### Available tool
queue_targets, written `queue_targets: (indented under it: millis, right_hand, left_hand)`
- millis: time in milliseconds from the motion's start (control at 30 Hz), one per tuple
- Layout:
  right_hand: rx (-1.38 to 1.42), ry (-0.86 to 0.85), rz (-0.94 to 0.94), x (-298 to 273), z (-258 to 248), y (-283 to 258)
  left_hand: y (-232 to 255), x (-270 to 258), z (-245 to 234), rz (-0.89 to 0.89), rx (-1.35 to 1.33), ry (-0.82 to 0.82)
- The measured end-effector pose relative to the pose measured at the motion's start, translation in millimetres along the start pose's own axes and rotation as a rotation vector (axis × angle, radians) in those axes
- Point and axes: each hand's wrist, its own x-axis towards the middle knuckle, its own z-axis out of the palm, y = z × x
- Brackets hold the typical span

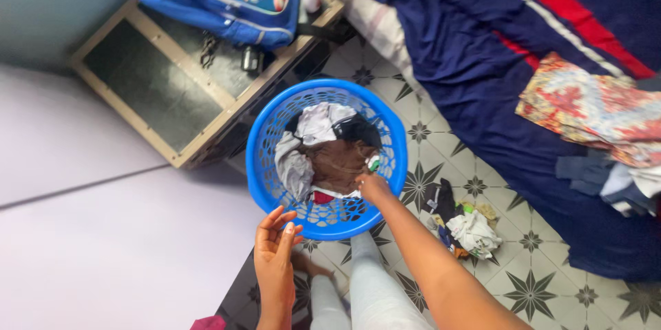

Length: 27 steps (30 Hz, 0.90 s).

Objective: The person folds various garments from a blue laundry basket and places them into a wardrobe drawer. Items handled include a white cloth, a pink cloth, a white and blue garment, a brown cloth, and a black garment.

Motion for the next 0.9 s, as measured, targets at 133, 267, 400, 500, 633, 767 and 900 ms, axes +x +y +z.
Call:
queue_targets:
  millis: [133,267,400,500,633,767,900]
  right_hand:
    - [-0.437,-0.178,0.063,14,18,-8]
    - [-0.542,-0.231,0.029,16,30,-14]
    - [-0.295,-0.223,0.030,10,29,-13]
    - [-0.253,-0.146,-0.018,1,24,-3]
    - [-0.282,-0.183,0.016,6,27,4]
    - [-0.460,-0.258,-0.005,20,36,2]
    - [-0.236,-0.148,-0.039,17,30,0]
  left_hand:
    - [-9,5,-13,-0.077,0.000,0.116]
    - [-20,16,-14,-0.169,-0.013,0.116]
    - [-26,31,0,-0.185,-0.063,0.062]
    - [-26,34,10,-0.205,-0.085,0.033]
    - [-27,42,18,-0.248,-0.052,0.006]
    - [-37,46,24,-0.296,-0.024,-0.007]
    - [-43,47,31,-0.335,0.024,-0.035]
